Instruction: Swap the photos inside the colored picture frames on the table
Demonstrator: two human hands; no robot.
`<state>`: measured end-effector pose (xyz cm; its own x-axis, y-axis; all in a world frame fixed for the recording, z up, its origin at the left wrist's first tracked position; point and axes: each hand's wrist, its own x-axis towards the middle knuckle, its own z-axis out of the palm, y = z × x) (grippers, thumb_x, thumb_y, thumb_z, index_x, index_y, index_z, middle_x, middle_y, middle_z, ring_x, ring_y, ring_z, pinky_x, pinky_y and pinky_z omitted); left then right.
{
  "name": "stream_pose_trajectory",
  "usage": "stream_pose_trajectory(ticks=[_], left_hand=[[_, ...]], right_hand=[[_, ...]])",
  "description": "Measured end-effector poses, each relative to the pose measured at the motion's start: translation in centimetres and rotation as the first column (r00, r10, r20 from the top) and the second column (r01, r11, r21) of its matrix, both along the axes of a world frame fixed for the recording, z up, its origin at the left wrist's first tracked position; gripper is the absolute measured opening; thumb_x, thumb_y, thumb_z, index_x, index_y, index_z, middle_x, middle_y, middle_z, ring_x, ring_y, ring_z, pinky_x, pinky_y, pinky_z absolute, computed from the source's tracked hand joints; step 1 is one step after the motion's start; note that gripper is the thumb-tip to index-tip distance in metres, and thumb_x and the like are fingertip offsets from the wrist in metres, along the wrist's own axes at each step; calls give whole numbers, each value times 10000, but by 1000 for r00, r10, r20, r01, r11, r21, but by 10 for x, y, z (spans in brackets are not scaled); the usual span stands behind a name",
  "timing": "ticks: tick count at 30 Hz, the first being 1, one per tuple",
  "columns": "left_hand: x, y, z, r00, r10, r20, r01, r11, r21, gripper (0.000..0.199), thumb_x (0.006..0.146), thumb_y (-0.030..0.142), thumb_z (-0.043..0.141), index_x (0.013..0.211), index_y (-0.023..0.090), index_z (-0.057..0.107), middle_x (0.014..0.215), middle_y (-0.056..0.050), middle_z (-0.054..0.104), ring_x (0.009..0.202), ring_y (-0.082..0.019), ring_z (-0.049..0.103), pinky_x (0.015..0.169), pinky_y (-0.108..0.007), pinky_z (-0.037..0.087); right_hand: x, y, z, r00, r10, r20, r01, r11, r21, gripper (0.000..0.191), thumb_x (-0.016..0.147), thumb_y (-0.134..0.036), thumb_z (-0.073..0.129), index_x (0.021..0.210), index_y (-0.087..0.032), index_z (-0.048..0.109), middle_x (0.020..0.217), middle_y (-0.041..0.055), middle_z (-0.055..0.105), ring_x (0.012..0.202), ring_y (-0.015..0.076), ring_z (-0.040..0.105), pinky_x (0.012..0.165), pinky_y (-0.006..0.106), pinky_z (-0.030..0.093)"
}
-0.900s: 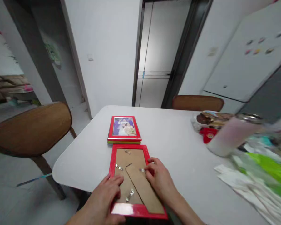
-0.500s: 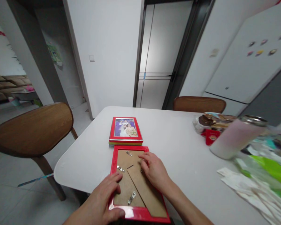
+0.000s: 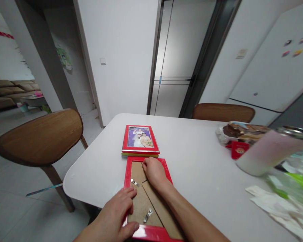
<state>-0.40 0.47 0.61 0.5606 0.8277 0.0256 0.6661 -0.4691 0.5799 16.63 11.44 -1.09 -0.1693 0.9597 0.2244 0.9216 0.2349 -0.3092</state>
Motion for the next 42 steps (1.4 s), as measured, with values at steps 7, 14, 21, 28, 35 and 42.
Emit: stream_pose_trajectory(ticks=[7,14,21,28,35,42], left_hand=[[1,-1,-1,1000,-6,9,6,1000,26,157,622,247,628,734,166,554,1250,-114,436,1195,-201,313,1002,-348,212],[-1,-1,-2,997,7,70,-9,1000,28,166,625,267,645,724,177,547,1242,-94,448,1193,-198,316,994,-330,233],[-2,0,-7,992,-13,122,9,999,35,170,621,215,654,742,184,539,1226,-67,460,1182,-197,322,996,-336,237],[-3,-3,-4,991,-12,133,8,1000,30,186,608,194,672,735,178,538,1191,-66,485,1154,-197,353,977,-307,276],[-6,-5,-9,993,-48,106,42,997,65,300,609,378,671,787,186,524,1264,-78,418,1200,-209,293,997,-350,234],[-5,-4,-17,998,-50,40,47,996,74,517,408,432,759,790,179,520,1302,-125,356,1222,-252,247,991,-391,226]], right_hand=[[2,8,2,996,-89,-28,88,996,-19,158,730,-206,461,661,-155,594,640,66,622,588,152,542,521,231,314],[-11,-34,13,979,182,-96,-187,982,-42,192,759,-212,461,793,-190,649,787,41,606,731,129,535,652,211,377],[-21,-47,7,933,352,-73,-355,934,-43,215,761,-138,448,671,-156,642,696,41,563,682,126,487,620,224,360],[-21,-51,13,903,429,-22,-430,902,-51,236,783,-158,433,620,-157,603,665,27,542,665,124,465,622,235,351],[10,-91,29,856,503,-123,-515,852,-98,227,783,-179,416,861,-225,624,892,54,551,848,158,472,750,297,381],[30,-130,34,811,581,-68,-585,805,-95,277,751,-161,423,926,-260,612,1049,71,537,1028,219,405,877,413,329]])
